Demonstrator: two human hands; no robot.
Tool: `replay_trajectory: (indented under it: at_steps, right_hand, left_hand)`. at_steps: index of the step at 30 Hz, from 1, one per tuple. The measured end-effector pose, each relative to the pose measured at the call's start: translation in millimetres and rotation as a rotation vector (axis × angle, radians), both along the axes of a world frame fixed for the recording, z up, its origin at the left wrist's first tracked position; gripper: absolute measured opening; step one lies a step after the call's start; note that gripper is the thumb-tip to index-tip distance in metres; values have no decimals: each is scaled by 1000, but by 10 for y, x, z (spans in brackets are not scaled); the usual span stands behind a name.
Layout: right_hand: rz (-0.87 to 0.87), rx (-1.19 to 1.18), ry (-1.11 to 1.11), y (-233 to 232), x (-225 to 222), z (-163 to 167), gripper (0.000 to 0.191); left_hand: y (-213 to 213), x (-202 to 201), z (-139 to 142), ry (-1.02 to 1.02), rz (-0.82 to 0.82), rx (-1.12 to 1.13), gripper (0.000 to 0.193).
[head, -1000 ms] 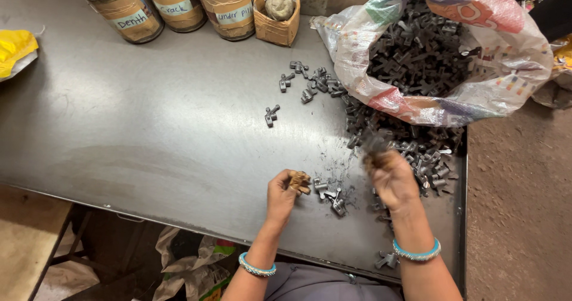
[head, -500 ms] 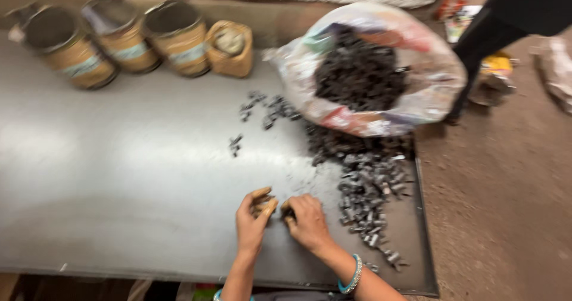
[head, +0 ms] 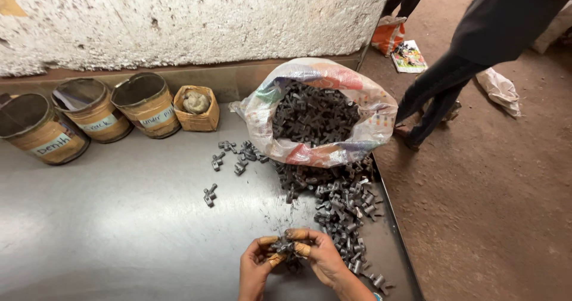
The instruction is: The person picks small metal castings one at a time from a pile on a metal table, turns each piece over in both hands to check it, and tosses accepted pieces into a large woven sack beside labeled tins, continuing the sorting cycle throughout the clip.
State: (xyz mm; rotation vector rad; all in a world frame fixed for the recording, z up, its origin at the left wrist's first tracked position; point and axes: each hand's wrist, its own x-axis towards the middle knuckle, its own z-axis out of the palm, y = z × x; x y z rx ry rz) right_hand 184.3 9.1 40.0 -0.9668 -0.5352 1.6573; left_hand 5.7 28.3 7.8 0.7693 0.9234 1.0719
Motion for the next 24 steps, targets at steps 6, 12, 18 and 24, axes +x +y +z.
replay_trajectory:
  at_steps: [6,12,18,24]
  right_hand:
    - [28,27,-117,33,-18,7,27]
    - [52,48,-377,67,-24,-42,25]
    - [153,125,-507,116,18,-10,22]
    - [258,221,-852,137,59,-14,24]
  left_hand:
    - [20,41,42,-38,-55,79,30]
    - [-12,62,108,246,-20,9,17]
    - [38,21,135,493,-33,115,8]
    - [34,-51,85,618,-109,165,11]
